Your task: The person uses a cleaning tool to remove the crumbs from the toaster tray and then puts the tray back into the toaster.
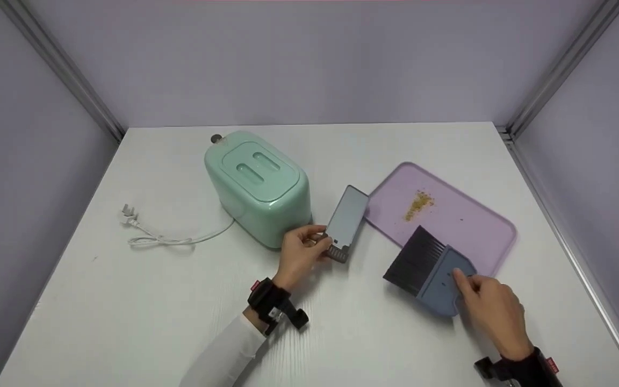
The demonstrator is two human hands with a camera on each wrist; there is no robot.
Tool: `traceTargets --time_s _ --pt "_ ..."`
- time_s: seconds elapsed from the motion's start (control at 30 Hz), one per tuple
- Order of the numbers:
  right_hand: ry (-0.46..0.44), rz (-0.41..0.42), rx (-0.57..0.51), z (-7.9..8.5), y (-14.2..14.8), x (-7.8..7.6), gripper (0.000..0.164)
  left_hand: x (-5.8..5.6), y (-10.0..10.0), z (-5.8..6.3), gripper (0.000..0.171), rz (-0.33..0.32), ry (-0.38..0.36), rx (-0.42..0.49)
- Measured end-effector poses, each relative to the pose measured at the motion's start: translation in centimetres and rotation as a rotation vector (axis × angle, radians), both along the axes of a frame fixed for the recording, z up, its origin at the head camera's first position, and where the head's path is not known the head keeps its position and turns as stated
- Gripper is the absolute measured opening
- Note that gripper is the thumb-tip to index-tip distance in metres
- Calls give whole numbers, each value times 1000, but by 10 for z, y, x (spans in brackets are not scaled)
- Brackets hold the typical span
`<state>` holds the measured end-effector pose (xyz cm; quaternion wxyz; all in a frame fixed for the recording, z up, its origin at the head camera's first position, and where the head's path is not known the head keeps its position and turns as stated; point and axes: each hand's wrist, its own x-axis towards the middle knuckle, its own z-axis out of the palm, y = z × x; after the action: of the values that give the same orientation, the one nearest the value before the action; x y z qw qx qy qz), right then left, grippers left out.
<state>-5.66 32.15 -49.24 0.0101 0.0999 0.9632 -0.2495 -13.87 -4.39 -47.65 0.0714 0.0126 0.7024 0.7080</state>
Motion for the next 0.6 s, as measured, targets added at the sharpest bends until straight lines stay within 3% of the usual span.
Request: traceTargets --time_s 0.17,0.4,0.6 --pt "18 46 -3 -4 -21 3 58 -1 -2 1 34 10 0 -19" --pt "71 129 36 -4 -52 3 53 -14 1 -32 30 88 45 -50" --pt "124 201 82 -7 -66 -2 48 -13 3 -32 28 109 98 -53"
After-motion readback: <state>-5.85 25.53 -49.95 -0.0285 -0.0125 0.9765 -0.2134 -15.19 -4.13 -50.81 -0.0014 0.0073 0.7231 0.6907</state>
